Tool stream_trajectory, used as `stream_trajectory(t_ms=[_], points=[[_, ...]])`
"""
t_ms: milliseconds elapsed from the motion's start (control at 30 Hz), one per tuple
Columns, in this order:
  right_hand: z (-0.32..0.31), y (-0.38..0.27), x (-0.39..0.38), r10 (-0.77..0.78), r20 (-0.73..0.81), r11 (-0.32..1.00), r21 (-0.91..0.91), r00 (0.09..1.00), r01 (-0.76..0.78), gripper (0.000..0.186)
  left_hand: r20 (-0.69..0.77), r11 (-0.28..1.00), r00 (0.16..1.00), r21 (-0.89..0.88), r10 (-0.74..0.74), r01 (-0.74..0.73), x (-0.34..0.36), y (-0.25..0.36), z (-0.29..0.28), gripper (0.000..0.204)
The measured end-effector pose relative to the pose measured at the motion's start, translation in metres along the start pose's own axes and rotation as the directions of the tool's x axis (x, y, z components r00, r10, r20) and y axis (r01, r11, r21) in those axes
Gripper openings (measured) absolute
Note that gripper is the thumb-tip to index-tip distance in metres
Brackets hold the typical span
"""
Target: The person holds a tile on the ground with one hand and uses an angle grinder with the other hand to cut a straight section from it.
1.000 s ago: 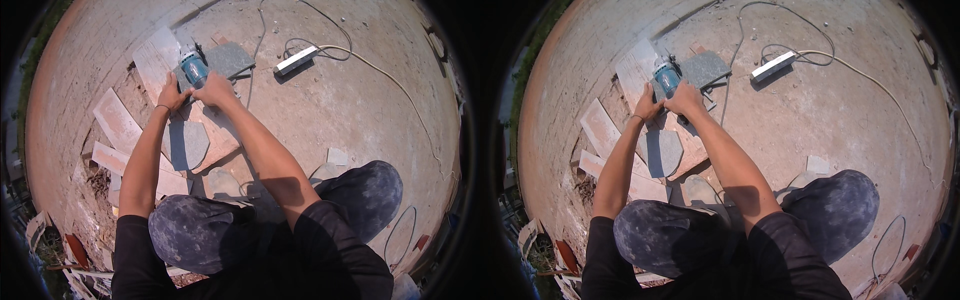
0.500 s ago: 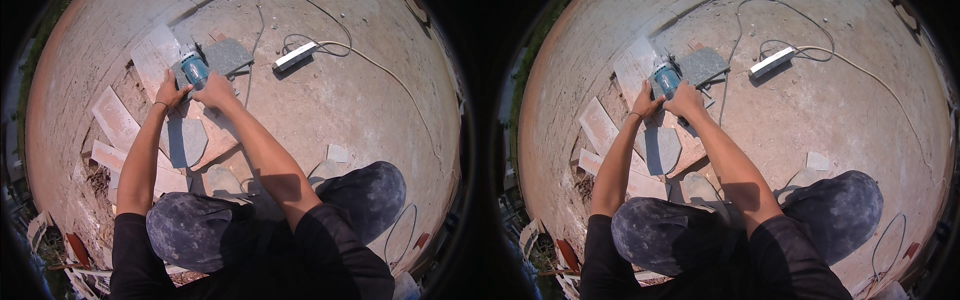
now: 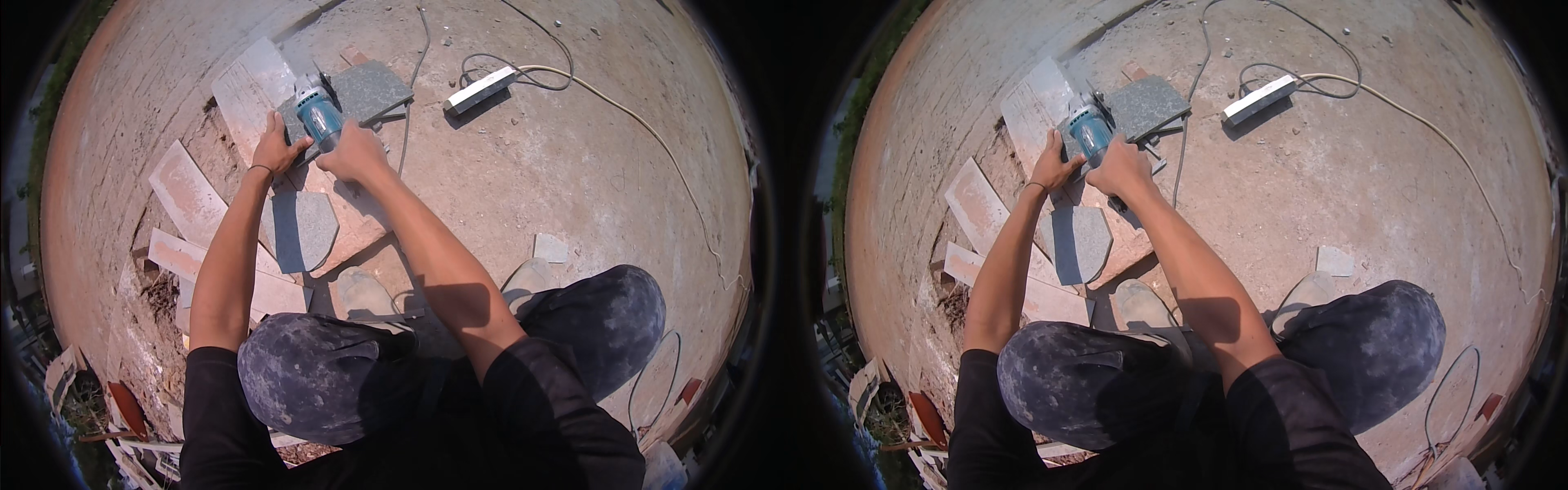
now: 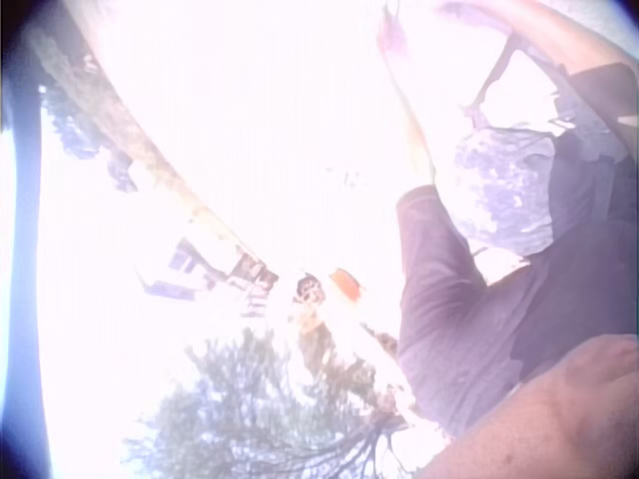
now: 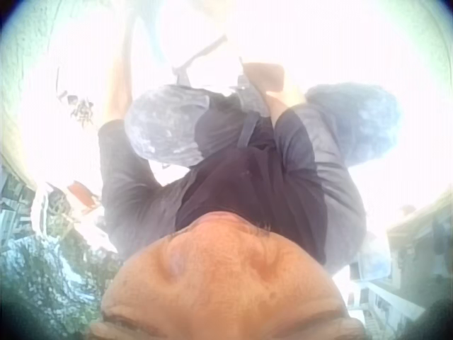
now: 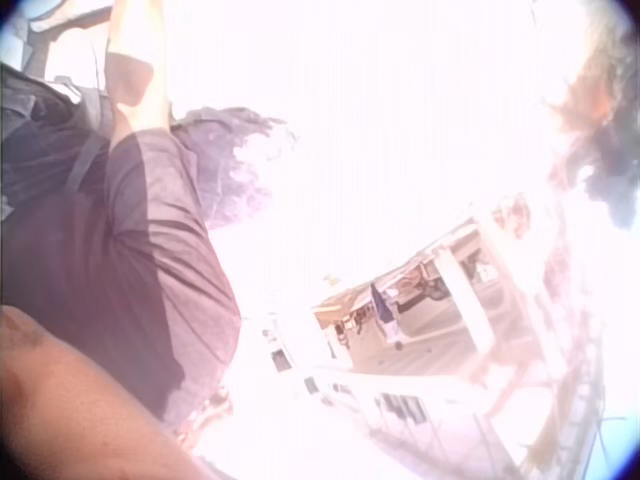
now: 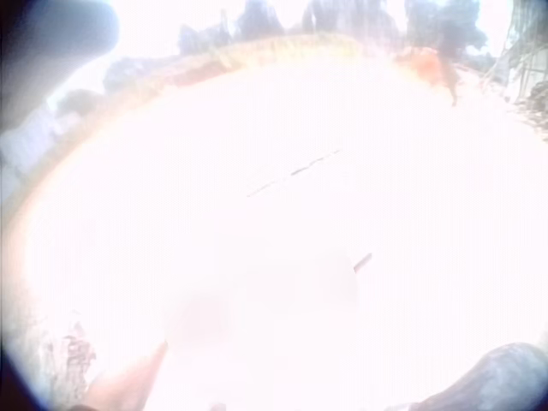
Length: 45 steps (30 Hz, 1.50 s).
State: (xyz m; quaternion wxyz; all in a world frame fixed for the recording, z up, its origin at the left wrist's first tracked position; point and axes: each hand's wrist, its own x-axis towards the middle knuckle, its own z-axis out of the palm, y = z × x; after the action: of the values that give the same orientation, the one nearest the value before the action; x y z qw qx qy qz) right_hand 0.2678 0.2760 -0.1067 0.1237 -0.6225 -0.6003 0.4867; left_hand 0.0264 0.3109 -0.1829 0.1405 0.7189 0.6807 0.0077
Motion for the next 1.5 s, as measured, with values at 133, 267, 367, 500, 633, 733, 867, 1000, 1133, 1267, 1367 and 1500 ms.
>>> stream_trajectory(t_ms=[133,267,367,500,633,733,867,1000,1133,1267,1367,1500], points=[[-0.002,-0.001,-0.006,0.001,0.011,1.000,-0.007,1.000,-0.001,0.075,-0.006,1.000,1.000,0.000,-0.004,0.004,-0.001,-0.002,0.000,0.116],[-0.002,0.003,-0.008,-0.002,-0.006,1.000,-0.018,1.000,0.002,0.074,0.009,1.000,1.000,-0.003,-0.011,0.011,-0.001,0.002,-0.001,0.116],[-0.003,0.004,-0.009,0.000,0.004,1.000,-0.010,1.000,0.000,0.074,0.025,1.000,0.999,0.008,-0.023,0.023,-0.001,0.002,-0.002,0.116],[-0.003,0.005,-0.015,-0.006,-0.001,1.000,0.010,1.000,0.006,0.074,0.025,1.000,0.999,0.012,-0.020,0.019,-0.001,0.001,-0.003,0.115],[0.000,0.009,-0.014,-0.007,-0.020,1.000,-0.001,1.000,0.007,0.073,0.053,0.999,0.998,0.004,-0.032,0.032,-0.001,0.004,-0.004,0.113],[0.005,0.016,-0.012,-0.025,-0.037,1.000,-0.016,0.999,0.024,0.074,0.050,1.000,0.998,-0.003,-0.029,0.029,0.000,0.004,-0.005,0.113],[0.007,0.017,-0.014,-0.048,-0.035,0.999,-0.013,0.998,0.047,0.071,0.016,1.000,1.000,0.016,-0.017,0.017,0.000,0.000,-0.002,0.114],[0.001,0.015,-0.022,-0.009,-0.003,1.000,0.015,1.000,0.009,0.068,0.015,1.000,1.000,0.020,-0.016,0.016,0.000,0.000,-0.001,0.114],[0.003,0.020,-0.024,-0.019,-0.018,1.000,0.009,1.000,0.020,0.067,0.012,1.000,1.000,0.013,-0.007,0.007,0.000,0.000,-0.002,0.113],[0.004,0.021,-0.028,-0.015,-0.027,1.000,0.003,1.000,0.015,0.067,0.016,1.000,1.000,0.020,-0.007,0.007,0.000,0.000,-0.002,0.113],[0.001,0.021,-0.032,0.007,-0.008,1.000,0.009,1.000,-0.007,0.067,0.018,0.999,1.000,0.036,-0.010,0.010,0.000,0.000,-0.003,0.113],[0.001,0.025,-0.034,0.000,0.002,1.000,0.000,1.000,0.000,0.067,0.034,0.999,0.999,0.034,-0.015,0.014,0.000,0.002,-0.004,0.113]])
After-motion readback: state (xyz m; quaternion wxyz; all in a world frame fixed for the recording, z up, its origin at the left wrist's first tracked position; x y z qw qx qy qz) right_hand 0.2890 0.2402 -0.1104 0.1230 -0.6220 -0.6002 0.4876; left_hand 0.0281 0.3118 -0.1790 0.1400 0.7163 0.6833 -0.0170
